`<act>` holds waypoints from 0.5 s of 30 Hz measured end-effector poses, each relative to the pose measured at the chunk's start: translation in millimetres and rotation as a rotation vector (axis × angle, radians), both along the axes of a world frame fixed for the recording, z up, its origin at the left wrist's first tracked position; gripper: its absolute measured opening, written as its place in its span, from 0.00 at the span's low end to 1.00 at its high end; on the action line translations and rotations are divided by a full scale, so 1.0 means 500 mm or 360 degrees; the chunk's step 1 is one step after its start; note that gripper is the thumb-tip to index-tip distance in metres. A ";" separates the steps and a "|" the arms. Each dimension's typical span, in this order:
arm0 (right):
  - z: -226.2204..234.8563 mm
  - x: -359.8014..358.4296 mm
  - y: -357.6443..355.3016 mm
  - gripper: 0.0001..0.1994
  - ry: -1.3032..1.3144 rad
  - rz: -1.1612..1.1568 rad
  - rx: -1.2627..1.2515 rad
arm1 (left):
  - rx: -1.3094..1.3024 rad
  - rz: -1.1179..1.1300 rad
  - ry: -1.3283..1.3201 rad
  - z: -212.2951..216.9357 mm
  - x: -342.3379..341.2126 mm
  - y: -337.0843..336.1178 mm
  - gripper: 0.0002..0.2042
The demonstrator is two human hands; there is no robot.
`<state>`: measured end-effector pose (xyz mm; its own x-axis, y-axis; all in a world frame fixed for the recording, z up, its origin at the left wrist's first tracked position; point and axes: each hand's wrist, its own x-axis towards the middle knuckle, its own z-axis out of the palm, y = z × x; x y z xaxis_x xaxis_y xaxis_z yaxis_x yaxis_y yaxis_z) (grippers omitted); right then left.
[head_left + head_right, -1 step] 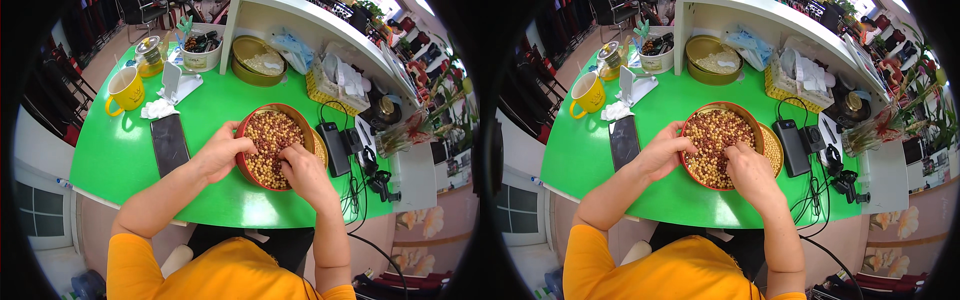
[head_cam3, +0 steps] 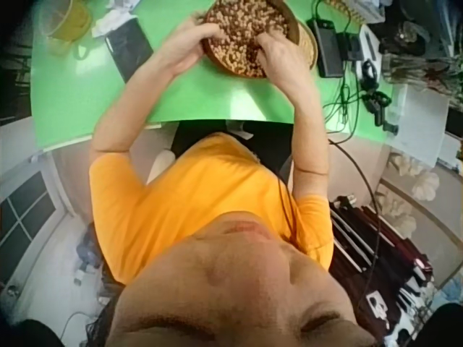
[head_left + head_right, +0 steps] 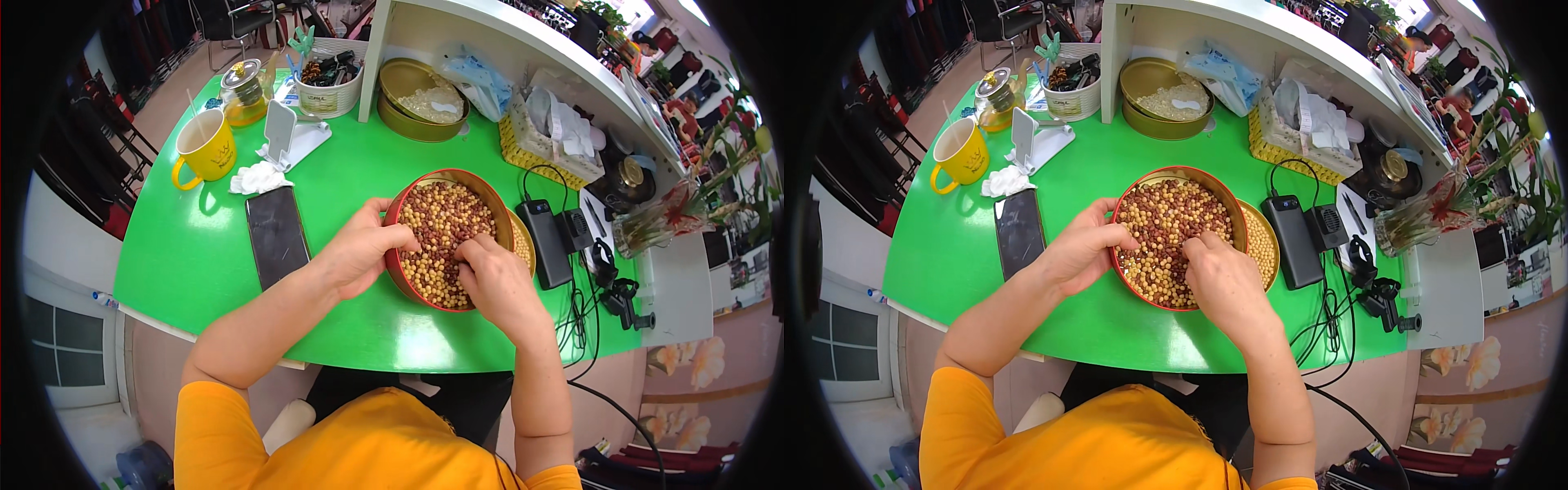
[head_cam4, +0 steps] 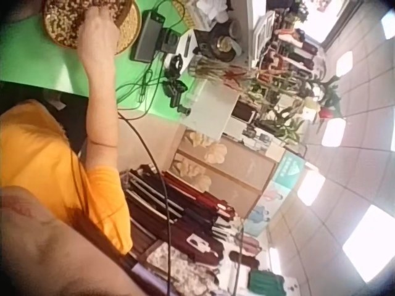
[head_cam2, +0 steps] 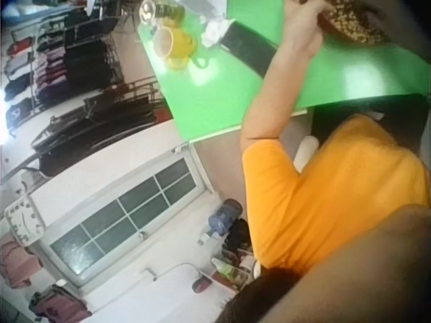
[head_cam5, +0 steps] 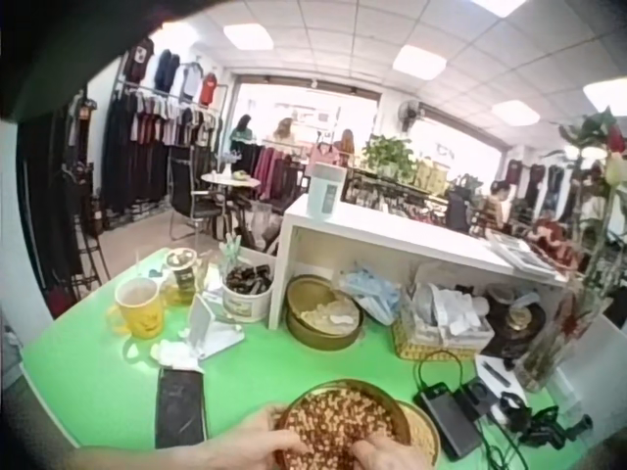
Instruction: Sorting small seeds or grains from one tray to another by hand at a desk.
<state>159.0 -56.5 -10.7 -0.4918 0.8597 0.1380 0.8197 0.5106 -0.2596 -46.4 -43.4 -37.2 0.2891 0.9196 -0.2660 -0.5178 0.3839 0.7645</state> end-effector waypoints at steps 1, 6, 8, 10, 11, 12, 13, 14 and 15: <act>0.000 -0.002 0.000 0.05 0.0000 -0.0001 0.0003 | 0.0003 -0.0001 0.0000 0.000 0.000 0.000 0.31; -0.009 -0.003 0.004 0.05 -0.0078 -0.0029 0.0019 | 0.0008 -0.0005 -0.0010 -0.003 0.000 0.002 0.31; -0.013 -0.001 0.005 0.05 -0.0084 0.0002 0.0057 | 0.0010 -0.0008 -0.0019 -0.003 0.000 0.002 0.31; -0.006 0.007 0.008 0.05 0.0149 -0.0003 0.0086 | 0.0017 -0.0017 -0.0013 -0.001 0.002 0.004 0.31; -0.002 0.013 0.011 0.05 0.0383 0.0003 0.0108 | 0.0019 -0.0015 -0.0007 -0.002 0.001 0.003 0.31; 0.003 0.020 0.013 0.05 0.0616 0.0009 0.0128 | 0.0021 -0.0013 -0.0001 -0.003 -0.001 0.003 0.31; 0.011 0.034 0.015 0.05 0.0614 0.0011 0.0130 | 0.0022 -0.0011 -0.0003 -0.003 -0.002 0.004 0.31; 0.020 0.054 0.016 0.05 0.0729 -0.0209 0.0105 | 0.0022 -0.0012 -0.0003 -0.004 -0.004 0.005 0.31; 0.026 0.069 0.016 0.05 0.0842 -0.0430 0.0079 | 0.0021 -0.0013 -0.0003 -0.005 -0.006 0.006 0.31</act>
